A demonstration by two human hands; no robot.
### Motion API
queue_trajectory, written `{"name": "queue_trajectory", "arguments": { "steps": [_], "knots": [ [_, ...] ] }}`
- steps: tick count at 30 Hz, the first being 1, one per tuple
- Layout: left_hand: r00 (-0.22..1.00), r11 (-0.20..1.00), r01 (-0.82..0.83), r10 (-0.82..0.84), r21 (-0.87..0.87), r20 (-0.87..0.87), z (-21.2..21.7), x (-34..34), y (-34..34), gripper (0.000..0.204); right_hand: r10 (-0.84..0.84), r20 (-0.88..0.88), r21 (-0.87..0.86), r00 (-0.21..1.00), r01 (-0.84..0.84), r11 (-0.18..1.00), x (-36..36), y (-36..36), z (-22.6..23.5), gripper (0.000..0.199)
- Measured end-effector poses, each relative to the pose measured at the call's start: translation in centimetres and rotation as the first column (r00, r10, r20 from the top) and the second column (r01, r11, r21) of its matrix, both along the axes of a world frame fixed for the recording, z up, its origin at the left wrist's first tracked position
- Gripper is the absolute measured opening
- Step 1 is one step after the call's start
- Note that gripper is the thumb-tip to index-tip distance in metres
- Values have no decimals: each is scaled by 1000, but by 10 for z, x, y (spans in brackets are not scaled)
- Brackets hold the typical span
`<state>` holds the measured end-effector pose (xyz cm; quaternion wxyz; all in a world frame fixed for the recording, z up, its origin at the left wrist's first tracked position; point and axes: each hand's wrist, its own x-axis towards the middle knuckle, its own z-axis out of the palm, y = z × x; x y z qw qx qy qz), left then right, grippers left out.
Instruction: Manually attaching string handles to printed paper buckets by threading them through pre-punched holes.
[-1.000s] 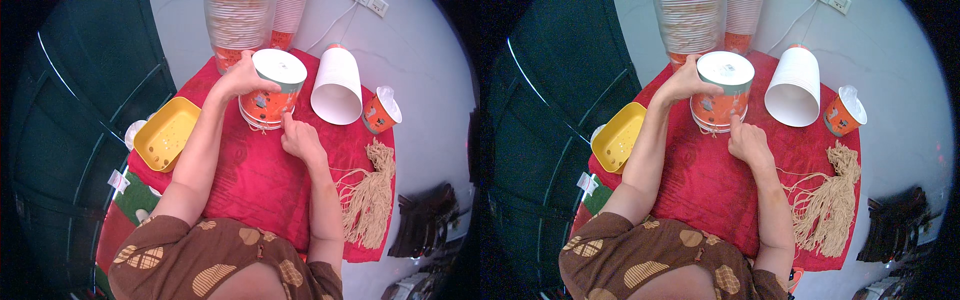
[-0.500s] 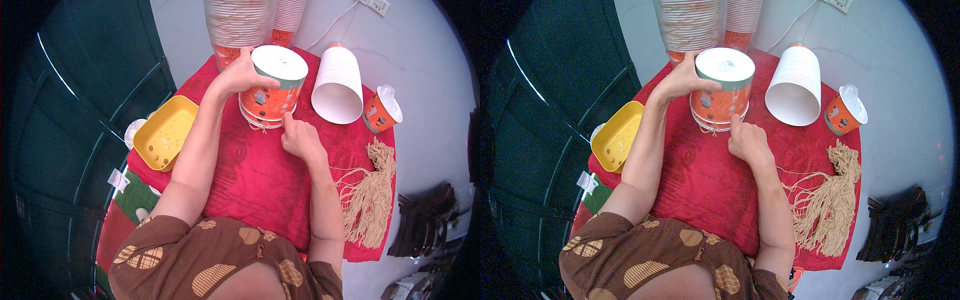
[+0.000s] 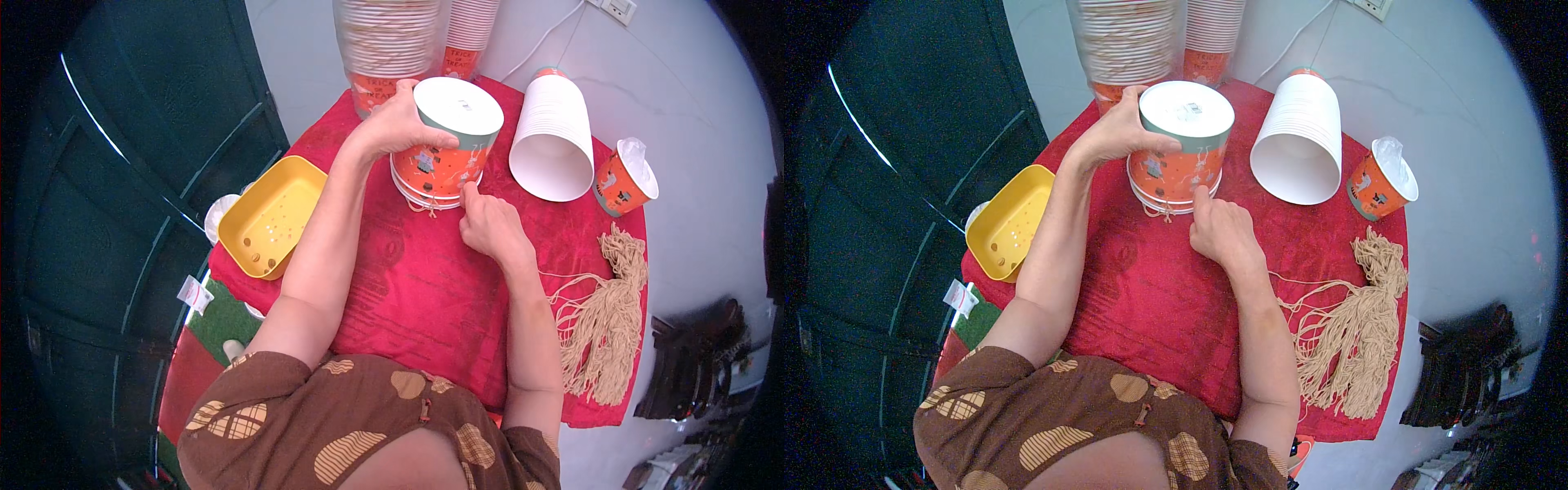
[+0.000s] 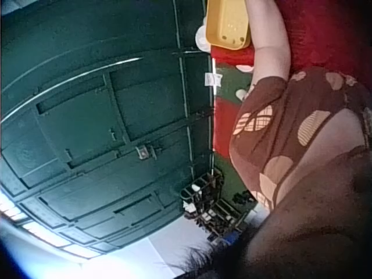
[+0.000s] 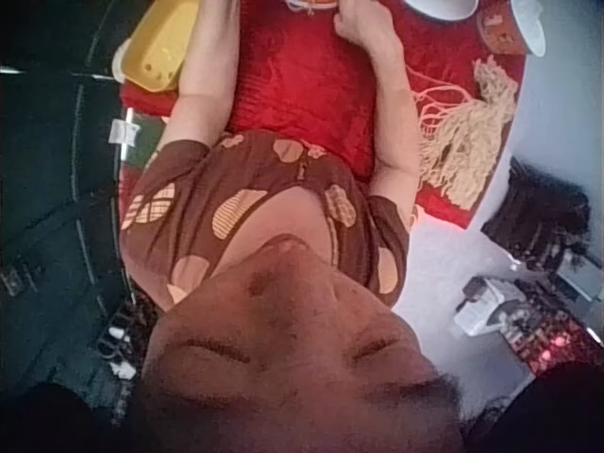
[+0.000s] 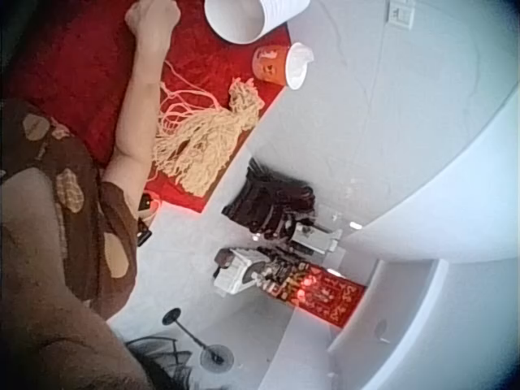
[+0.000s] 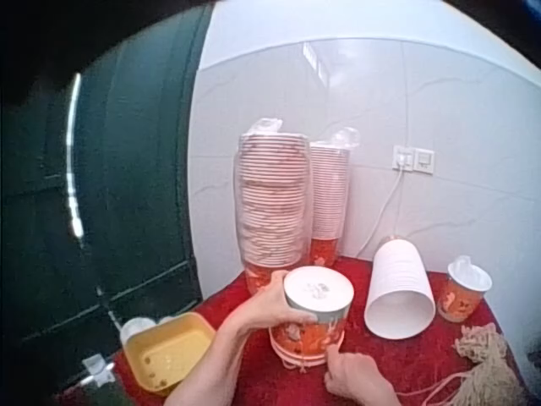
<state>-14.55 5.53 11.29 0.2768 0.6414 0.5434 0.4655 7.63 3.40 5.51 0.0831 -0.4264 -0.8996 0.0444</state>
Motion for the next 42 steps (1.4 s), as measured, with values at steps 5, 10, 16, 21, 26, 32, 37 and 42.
{"name": "queue_trajectory", "arguments": {
  "steps": [5,10,16,21,26,32,37,42],
  "knots": [
    [1000,1000,16,-16,-12,22,-5,-3,4,118,-6,7,1,1000,6,1000,-1,0,0,38],
    [1000,1000,19,-19,2,-2,-3,-4,2,117,3,-1,9,1000,-3,1000,-1,-1,0,38],
    [999,1000,16,-16,-8,-32,-7,-6,6,120,20,-12,29,1000,-19,999,0,0,-3,35],
    [999,1000,25,-26,-14,-38,-7,-7,6,120,16,-14,36,1000,-16,999,-1,-1,-2,35],
    [996,999,6,-10,-49,-89,-7,-9,4,120,20,-18,31,1000,-19,999,-2,-1,-1,31],
    [993,998,7,-15,-63,-120,-9,-9,3,112,26,-27,31,999,-25,999,-1,-1,-4,24],
    [975,999,-19,25,32,-222,-16,-12,8,116,16,-22,16,1000,-16,1000,-3,-2,-1,22],
    [984,1000,1,0,10,-179,-20,-13,9,116,27,-9,17,1000,-27,999,-3,0,-3,26]
  ]
}}
